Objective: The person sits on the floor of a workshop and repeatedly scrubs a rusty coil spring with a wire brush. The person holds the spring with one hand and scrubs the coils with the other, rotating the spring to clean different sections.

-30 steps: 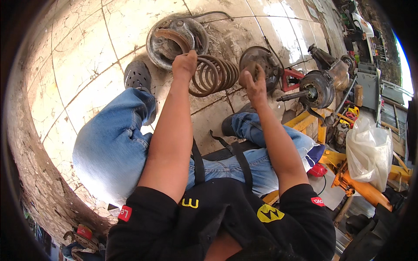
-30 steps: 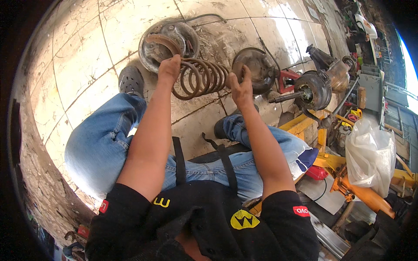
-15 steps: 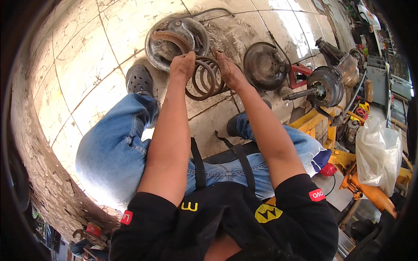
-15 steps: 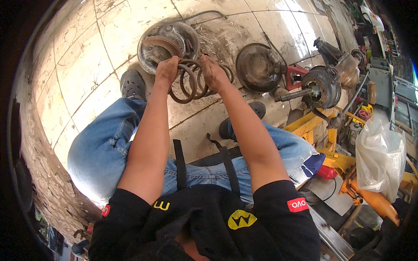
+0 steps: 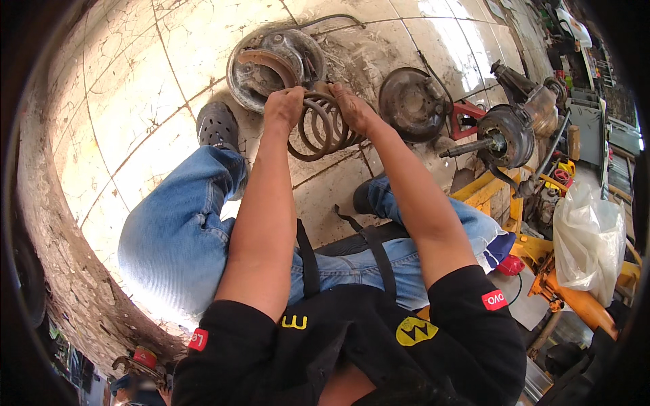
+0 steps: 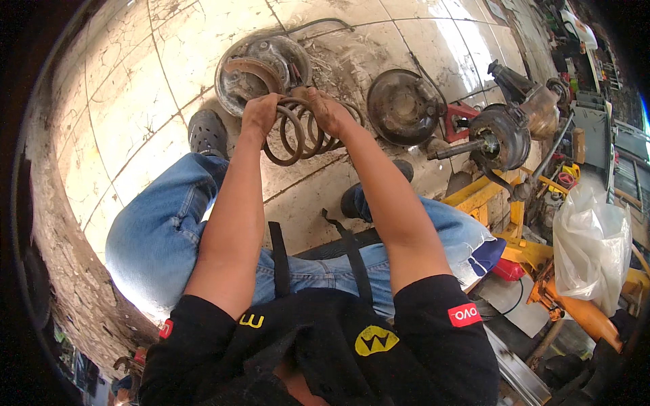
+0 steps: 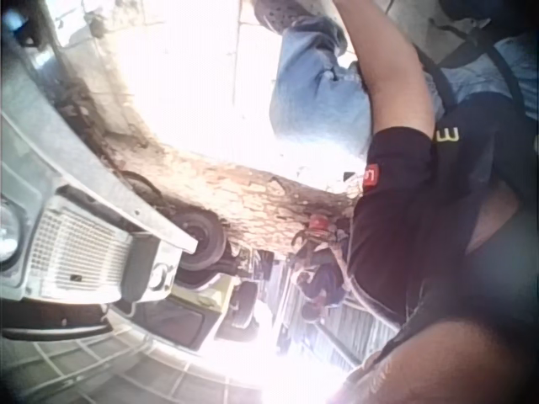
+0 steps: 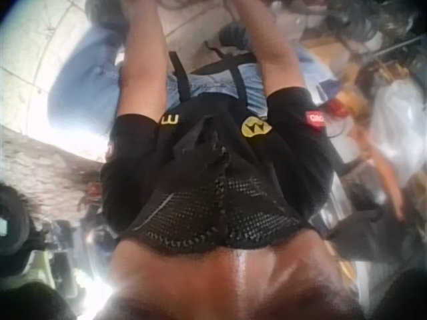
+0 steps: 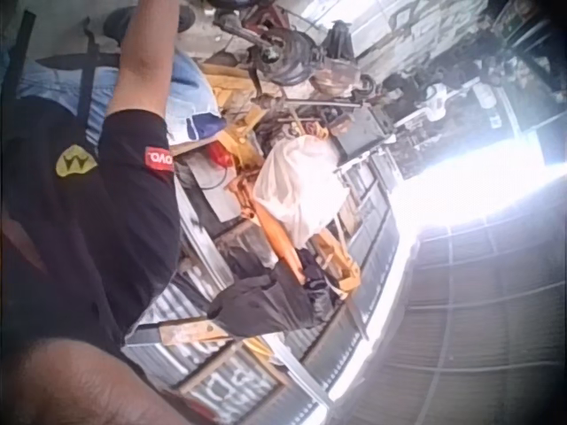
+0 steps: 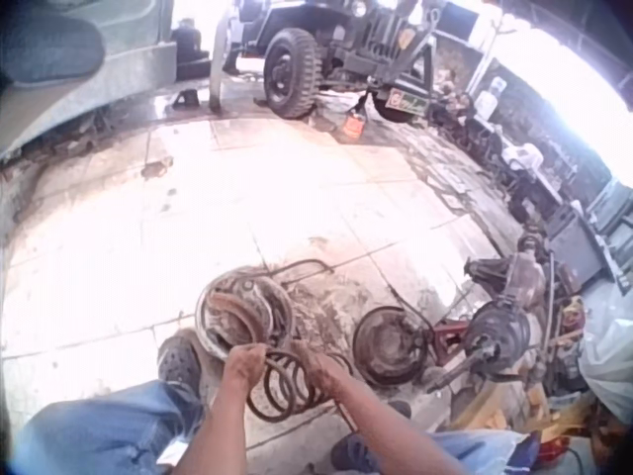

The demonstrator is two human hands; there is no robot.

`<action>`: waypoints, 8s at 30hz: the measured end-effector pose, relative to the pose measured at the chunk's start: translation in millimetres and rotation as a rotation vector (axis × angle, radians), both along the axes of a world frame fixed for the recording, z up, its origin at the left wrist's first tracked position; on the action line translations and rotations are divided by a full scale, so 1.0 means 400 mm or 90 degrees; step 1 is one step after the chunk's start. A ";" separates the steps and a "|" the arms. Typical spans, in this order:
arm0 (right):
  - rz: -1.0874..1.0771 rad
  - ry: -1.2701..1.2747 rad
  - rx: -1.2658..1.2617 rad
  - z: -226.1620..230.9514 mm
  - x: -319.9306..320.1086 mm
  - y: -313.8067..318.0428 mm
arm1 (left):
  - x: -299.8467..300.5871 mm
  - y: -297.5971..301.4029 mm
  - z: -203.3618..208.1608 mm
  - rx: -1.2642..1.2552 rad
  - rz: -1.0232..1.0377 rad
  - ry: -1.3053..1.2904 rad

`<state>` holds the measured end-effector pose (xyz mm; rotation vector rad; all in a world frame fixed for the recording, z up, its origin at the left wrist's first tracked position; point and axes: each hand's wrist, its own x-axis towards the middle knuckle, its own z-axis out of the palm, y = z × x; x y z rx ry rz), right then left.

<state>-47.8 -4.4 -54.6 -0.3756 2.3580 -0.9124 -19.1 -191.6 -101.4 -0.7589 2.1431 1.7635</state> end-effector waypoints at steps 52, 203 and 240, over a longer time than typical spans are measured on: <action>0.077 0.050 0.047 -0.012 0.096 0.076 | 0.063 0.008 -0.024 0.071 -0.112 0.158; -0.346 -0.156 -0.002 -0.230 0.091 0.208 | 0.136 0.076 -0.045 -0.024 0.068 -0.006; -0.600 -0.158 -0.015 -0.141 0.154 0.217 | 0.092 0.102 -0.009 0.186 0.226 -0.099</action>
